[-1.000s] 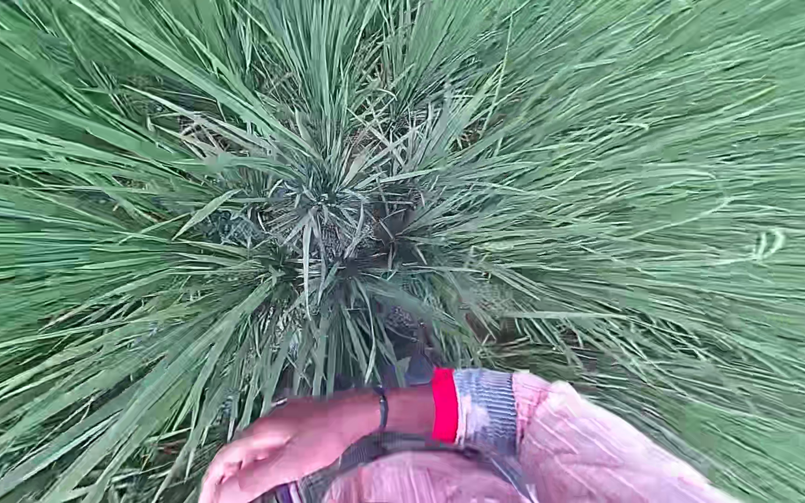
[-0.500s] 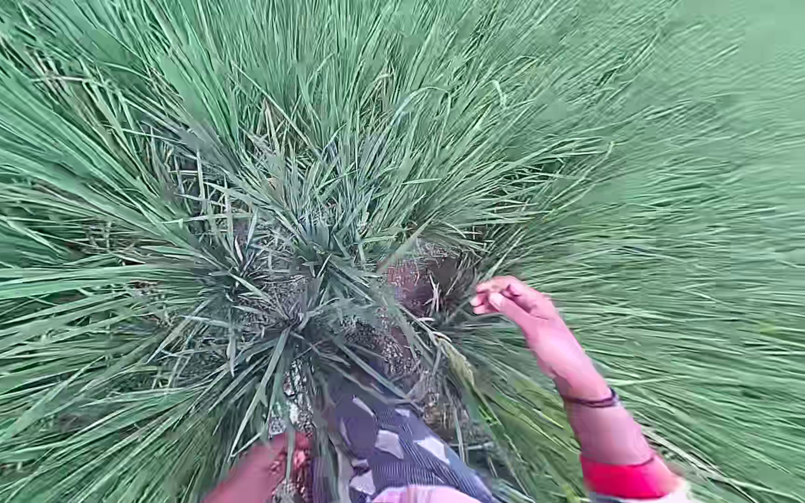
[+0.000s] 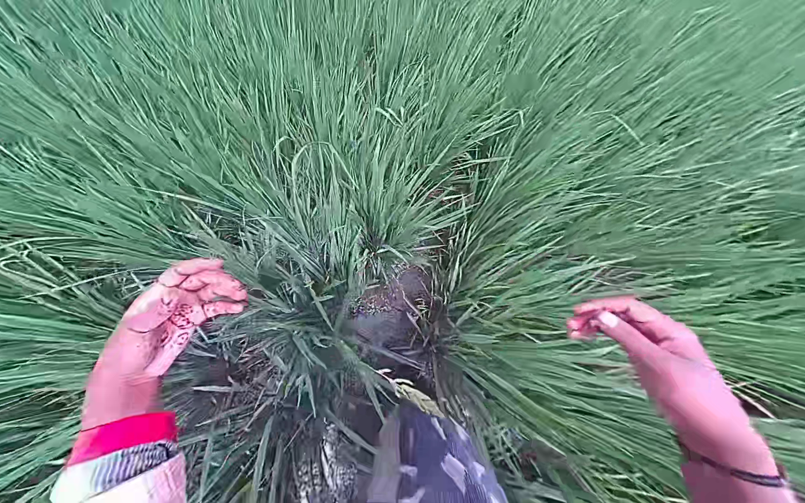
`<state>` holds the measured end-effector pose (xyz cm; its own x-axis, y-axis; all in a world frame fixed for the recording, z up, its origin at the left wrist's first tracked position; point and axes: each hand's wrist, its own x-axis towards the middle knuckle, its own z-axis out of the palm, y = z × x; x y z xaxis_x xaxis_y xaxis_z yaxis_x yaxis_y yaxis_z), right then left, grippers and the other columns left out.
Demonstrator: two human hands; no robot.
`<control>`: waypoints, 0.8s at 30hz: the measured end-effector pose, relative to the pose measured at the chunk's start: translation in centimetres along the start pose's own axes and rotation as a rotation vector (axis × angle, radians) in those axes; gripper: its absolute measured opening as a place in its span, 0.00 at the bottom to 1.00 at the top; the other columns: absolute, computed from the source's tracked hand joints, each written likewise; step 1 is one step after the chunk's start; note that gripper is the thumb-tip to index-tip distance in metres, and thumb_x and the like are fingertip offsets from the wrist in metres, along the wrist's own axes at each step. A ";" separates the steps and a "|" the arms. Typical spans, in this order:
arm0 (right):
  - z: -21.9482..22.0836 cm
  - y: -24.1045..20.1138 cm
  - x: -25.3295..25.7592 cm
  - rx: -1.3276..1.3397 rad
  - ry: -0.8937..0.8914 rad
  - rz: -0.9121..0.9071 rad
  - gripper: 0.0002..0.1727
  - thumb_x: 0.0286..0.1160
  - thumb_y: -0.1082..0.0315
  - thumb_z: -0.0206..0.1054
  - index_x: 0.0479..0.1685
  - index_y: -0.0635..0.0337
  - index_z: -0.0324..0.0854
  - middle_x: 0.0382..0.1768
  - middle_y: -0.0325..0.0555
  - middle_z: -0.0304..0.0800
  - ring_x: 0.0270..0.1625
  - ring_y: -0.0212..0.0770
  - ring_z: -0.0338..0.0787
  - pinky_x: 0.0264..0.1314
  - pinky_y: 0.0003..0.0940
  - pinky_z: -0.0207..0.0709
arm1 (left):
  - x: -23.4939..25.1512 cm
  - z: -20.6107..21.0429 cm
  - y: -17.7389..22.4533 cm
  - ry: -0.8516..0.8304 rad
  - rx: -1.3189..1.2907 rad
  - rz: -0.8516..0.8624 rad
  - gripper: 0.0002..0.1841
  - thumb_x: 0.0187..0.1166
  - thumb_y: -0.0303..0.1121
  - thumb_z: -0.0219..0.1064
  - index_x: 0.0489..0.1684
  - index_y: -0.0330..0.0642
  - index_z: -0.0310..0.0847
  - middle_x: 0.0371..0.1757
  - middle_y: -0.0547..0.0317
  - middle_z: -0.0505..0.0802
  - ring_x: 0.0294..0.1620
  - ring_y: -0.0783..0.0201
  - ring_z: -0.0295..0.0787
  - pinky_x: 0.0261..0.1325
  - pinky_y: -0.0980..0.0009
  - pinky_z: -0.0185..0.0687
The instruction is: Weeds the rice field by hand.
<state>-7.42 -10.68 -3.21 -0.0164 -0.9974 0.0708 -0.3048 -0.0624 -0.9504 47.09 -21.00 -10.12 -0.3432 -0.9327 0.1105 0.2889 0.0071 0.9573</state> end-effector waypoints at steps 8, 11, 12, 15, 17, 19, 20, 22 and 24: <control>6.2 9.7 13.3 0.145 -0.204 0.198 0.13 0.85 0.74 0.50 0.48 0.58 0.82 0.35 0.24 0.92 0.41 0.23 0.92 0.55 0.24 0.87 | 15.2 8.1 -15.0 -0.365 0.233 -0.816 0.20 0.93 0.29 0.38 0.45 0.37 0.81 0.40 0.65 0.94 0.45 0.73 0.92 0.58 0.73 0.87; 10.6 17.4 18.7 -0.049 -0.394 0.395 0.12 0.88 0.74 0.54 0.53 0.71 0.81 0.40 0.42 0.88 0.43 0.26 0.87 0.54 0.25 0.81 | 15.3 16.8 -26.1 -0.750 0.331 -0.930 0.18 0.94 0.28 0.46 0.64 0.22 0.77 0.56 0.41 0.89 0.55 0.58 0.86 0.65 0.59 0.79; 12.2 20.1 20.0 -0.134 -0.490 0.469 0.14 0.89 0.73 0.53 0.58 0.73 0.81 0.44 0.49 0.88 0.45 0.29 0.87 0.55 0.27 0.80 | 14.3 18.9 -30.0 -0.832 0.444 -0.885 0.18 0.92 0.30 0.51 0.66 0.22 0.78 0.60 0.33 0.88 0.60 0.48 0.85 0.67 0.51 0.76; 16.8 27.3 20.5 -0.345 -0.822 0.576 0.19 0.91 0.70 0.49 0.64 0.71 0.81 0.56 0.61 0.89 0.56 0.45 0.88 0.67 0.42 0.77 | 10.5 21.9 -38.3 -0.915 0.727 -1.008 0.21 0.90 0.36 0.56 0.71 0.29 0.78 0.71 0.28 0.84 0.76 0.31 0.78 0.76 0.31 0.67; 19.5 29.8 19.3 -0.452 -1.049 0.605 0.20 0.93 0.68 0.48 0.67 0.71 0.80 0.63 0.67 0.86 0.68 0.59 0.84 0.75 0.55 0.69 | 8.5 20.6 -41.3 -0.755 0.728 -1.170 0.23 0.88 0.34 0.59 0.78 0.31 0.73 0.78 0.30 0.80 0.81 0.32 0.72 0.80 0.32 0.64; 21.5 31.4 16.7 -0.513 -1.229 0.601 0.21 0.94 0.66 0.47 0.68 0.71 0.80 0.66 0.70 0.84 0.73 0.64 0.81 0.78 0.61 0.66 | 7.8 17.7 -42.3 -0.595 0.817 -1.280 0.29 0.87 0.32 0.60 0.85 0.29 0.63 0.85 0.30 0.70 0.88 0.33 0.62 0.87 0.35 0.55; 22.2 32.3 15.4 -0.546 -1.301 0.586 0.22 0.94 0.65 0.47 0.70 0.71 0.79 0.67 0.71 0.83 0.74 0.67 0.80 0.78 0.63 0.66 | 7.7 15.6 -42.6 -0.538 0.882 -1.314 0.29 0.88 0.31 0.58 0.87 0.28 0.61 0.89 0.32 0.65 0.92 0.34 0.53 0.91 0.37 0.43; 22.9 33.7 12.7 -0.572 -1.406 0.549 0.23 0.92 0.66 0.48 0.76 0.68 0.77 0.72 0.70 0.81 0.78 0.67 0.78 0.81 0.64 0.64 | 6.1 10.5 -44.0 -0.426 1.032 -1.293 0.30 0.87 0.26 0.54 0.90 0.33 0.57 0.94 0.38 0.55 0.96 0.35 0.37 0.92 0.35 0.26; 23.1 34.7 10.4 -0.593 -1.470 0.534 0.23 0.91 0.67 0.50 0.77 0.65 0.77 0.72 0.68 0.82 0.77 0.67 0.79 0.80 0.65 0.66 | 3.1 4.9 -43.6 -0.216 1.137 -1.245 0.28 0.93 0.29 0.47 0.93 0.34 0.52 0.95 0.40 0.52 0.97 0.38 0.36 0.95 0.43 0.28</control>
<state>3.81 -24.11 -42.40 0.5120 -0.1058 -0.8525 -0.8589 -0.0478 -0.5099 29.02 -22.39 -50.21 0.0148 -0.5111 -0.8594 -0.9348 -0.3121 0.1695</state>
